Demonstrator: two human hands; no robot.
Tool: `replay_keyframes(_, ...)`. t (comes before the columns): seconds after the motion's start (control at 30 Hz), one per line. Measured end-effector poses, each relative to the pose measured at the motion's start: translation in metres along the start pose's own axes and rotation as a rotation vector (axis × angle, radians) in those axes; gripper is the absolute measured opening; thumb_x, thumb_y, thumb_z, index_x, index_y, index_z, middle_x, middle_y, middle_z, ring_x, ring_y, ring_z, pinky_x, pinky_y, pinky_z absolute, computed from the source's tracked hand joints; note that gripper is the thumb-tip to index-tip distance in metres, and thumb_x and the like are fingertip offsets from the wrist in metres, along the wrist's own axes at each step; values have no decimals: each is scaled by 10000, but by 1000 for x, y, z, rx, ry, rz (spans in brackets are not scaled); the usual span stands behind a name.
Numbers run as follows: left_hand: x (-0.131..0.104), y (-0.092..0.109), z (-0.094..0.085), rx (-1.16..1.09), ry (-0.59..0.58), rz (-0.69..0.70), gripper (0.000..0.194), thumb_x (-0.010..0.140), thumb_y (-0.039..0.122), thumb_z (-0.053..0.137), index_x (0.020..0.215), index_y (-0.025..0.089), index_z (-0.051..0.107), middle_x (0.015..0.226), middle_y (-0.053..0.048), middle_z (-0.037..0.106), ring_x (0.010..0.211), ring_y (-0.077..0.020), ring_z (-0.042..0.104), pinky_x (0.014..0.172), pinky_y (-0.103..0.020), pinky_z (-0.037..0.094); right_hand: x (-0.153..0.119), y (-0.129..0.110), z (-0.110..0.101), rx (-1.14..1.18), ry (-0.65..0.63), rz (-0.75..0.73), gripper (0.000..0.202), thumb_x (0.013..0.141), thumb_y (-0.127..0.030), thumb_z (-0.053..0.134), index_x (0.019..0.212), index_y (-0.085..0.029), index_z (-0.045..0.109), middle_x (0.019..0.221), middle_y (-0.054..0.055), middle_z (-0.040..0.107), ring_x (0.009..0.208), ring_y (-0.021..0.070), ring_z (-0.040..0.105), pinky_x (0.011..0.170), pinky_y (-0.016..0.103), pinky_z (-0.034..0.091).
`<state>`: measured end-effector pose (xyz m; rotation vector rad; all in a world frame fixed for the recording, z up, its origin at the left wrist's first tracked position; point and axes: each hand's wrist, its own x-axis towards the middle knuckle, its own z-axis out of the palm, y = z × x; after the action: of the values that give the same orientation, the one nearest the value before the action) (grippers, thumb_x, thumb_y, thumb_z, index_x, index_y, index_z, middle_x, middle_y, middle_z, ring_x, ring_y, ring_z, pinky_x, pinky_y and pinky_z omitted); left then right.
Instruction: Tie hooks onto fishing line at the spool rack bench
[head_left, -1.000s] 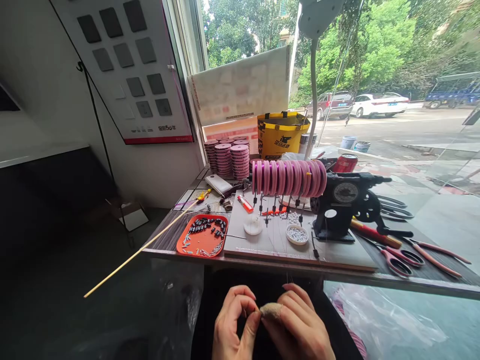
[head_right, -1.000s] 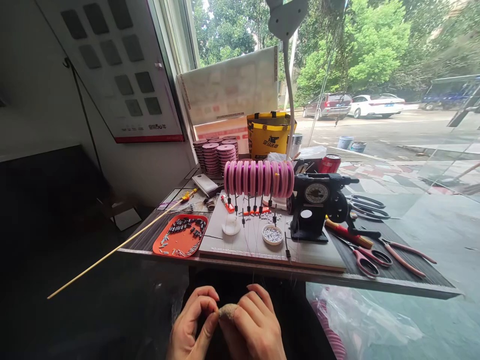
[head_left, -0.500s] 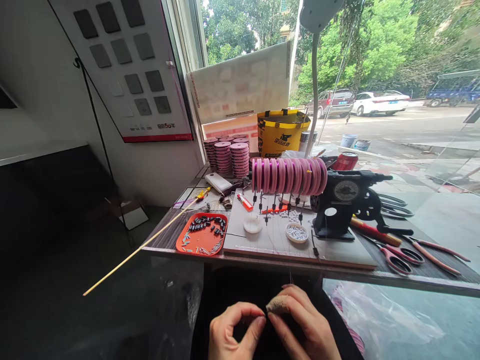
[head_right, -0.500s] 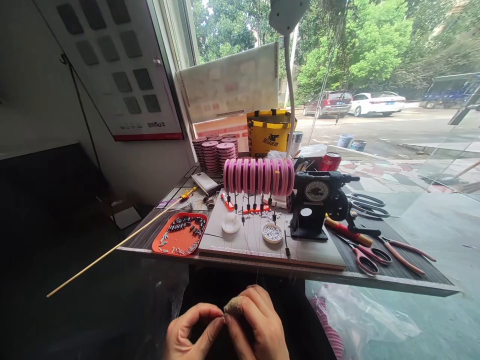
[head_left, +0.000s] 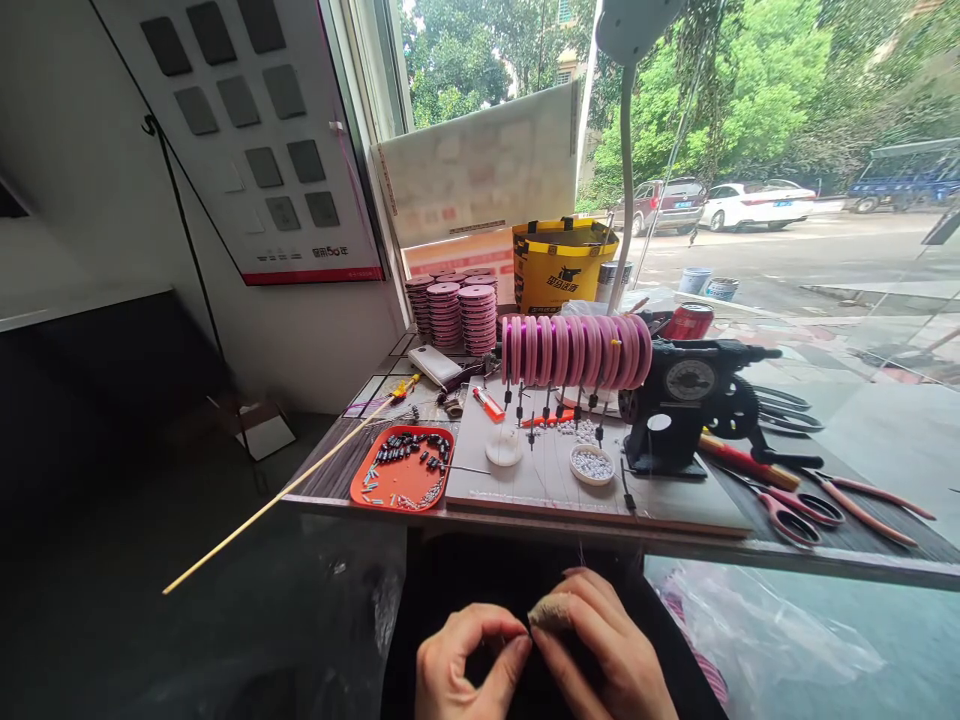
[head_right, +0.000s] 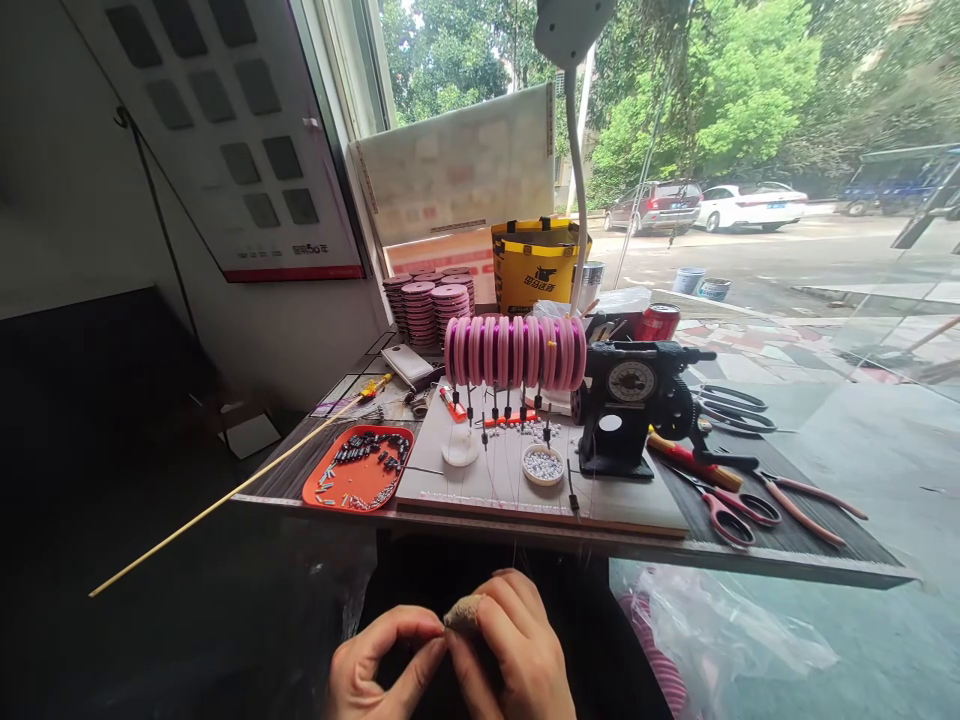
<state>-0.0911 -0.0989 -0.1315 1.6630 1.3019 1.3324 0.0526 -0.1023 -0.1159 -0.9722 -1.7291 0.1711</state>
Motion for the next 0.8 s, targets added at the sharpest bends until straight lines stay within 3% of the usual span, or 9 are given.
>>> replay_keyframes(0.5,0,-3,0,-29,7,44,87,694,295,695,631,241,672,597,33,684,541,-136,613,567,-205,446,-1,1,-1,-28,-40,-11,116,799,-81,498,772,-193,507,646,6,556,609,143,542,555,244,482)
replay_keyframes(0.8,0,-3,0,-7,18,32,169,706,364,681,606,230,654,571,25,665,520,-138,596,558,-215,442,-5,4,1,-57,-29,-25,119,791,-76,509,784,-195,518,648,3,553,615,149,540,576,265,475)
